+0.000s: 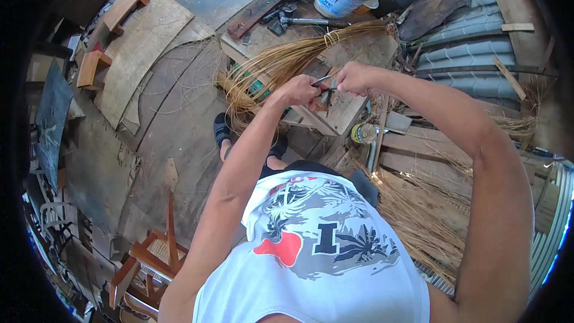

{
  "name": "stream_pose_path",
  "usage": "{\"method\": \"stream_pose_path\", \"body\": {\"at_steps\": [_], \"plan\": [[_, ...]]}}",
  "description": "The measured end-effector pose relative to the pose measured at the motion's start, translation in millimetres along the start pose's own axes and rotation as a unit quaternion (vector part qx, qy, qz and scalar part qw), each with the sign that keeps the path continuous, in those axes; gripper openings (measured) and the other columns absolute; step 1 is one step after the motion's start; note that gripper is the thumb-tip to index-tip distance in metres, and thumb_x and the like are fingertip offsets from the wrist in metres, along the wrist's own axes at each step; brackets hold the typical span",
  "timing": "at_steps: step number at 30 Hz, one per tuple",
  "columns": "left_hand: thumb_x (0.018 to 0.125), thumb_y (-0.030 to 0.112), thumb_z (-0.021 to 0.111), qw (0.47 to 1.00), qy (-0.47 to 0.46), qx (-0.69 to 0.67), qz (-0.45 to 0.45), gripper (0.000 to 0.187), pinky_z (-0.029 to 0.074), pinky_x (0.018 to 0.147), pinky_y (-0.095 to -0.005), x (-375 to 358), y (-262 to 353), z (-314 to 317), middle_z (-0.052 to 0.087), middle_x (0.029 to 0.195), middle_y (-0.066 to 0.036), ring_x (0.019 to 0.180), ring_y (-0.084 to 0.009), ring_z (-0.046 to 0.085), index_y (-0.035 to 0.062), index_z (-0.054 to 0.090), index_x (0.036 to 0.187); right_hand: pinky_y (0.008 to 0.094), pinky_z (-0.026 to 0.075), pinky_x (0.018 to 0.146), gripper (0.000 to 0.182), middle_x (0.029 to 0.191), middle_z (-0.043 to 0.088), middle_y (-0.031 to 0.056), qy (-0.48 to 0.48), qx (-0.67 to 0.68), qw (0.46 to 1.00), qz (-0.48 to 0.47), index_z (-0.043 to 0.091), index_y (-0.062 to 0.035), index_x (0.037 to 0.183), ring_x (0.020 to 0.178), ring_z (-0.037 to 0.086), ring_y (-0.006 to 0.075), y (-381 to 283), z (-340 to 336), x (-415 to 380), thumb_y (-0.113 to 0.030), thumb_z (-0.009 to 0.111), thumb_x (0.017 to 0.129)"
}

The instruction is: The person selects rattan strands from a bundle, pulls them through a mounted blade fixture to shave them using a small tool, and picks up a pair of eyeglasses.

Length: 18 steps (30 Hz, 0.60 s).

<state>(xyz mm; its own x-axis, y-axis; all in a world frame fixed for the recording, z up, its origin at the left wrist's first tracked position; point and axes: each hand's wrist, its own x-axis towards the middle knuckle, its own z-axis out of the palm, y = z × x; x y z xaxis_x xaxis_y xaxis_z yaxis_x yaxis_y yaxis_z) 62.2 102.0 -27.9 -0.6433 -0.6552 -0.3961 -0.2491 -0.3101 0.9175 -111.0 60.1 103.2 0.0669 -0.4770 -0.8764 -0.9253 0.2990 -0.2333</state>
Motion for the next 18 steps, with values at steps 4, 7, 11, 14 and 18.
{"method": "stream_pose_path", "body": {"at_steps": [4,7,11,14,18], "plan": [[0.085,0.009,0.050,1.000,0.004,0.000,0.017,0.038,0.050,0.065,-0.0294,2,-5,1,0.071,0.065,-0.005,0.069,-0.0120,0.068,0.0106,0.069,0.118,0.0375,0.051,0.054,0.024,0.072,0.065,0.0142,0.027,-0.256,0.957,-0.131,0.069,0.0019,0.104,0.063,0.066,0.0235,-6,3,-3,-0.012,0.060,0.087],[0.085,0.010,0.050,1.000,-0.006,-0.004,0.015,0.037,0.050,0.066,-0.0296,10,-11,-1,0.071,0.065,-0.004,0.068,-0.0119,0.067,0.0095,0.069,0.117,0.0433,0.055,0.064,0.023,0.083,0.068,0.0212,0.065,-0.489,0.846,-0.204,0.069,0.0007,0.100,0.077,0.070,0.0323,-18,19,-24,-0.014,0.059,0.086],[0.086,0.010,0.050,1.000,-0.013,-0.005,0.018,0.036,0.051,0.067,-0.0299,5,-7,-1,0.071,0.066,-0.005,0.067,-0.0130,0.067,0.0085,0.069,0.116,0.0459,0.056,0.070,0.025,0.090,0.069,0.0228,0.057,-0.559,0.810,-0.168,0.066,-0.0020,0.107,0.084,0.070,0.0355,-24,25,-45,-0.014,0.055,0.088],[0.090,0.009,0.051,0.999,-0.011,-0.006,0.032,0.035,0.049,0.063,-0.0290,1,-4,-2,0.068,0.066,-0.007,0.063,-0.0124,0.067,0.0031,0.066,0.120,0.0418,0.054,0.058,0.026,0.081,0.069,0.0164,0.123,-0.368,0.896,-0.216,0.063,-0.0029,0.113,0.070,0.070,0.0296,10,22,-33,-0.013,0.055,0.091],[0.089,0.009,0.051,1.000,-0.006,-0.013,0.025,0.035,0.049,0.064,-0.0288,2,-2,0,0.069,0.067,-0.006,0.063,-0.0125,0.067,0.0026,0.066,0.120,0.0326,0.045,0.044,0.024,0.074,0.065,0.0094,0.022,-0.064,0.998,-0.016,0.063,-0.0038,0.115,0.053,0.061,0.0173,17,7,-18,-0.015,0.056,0.095]]}}
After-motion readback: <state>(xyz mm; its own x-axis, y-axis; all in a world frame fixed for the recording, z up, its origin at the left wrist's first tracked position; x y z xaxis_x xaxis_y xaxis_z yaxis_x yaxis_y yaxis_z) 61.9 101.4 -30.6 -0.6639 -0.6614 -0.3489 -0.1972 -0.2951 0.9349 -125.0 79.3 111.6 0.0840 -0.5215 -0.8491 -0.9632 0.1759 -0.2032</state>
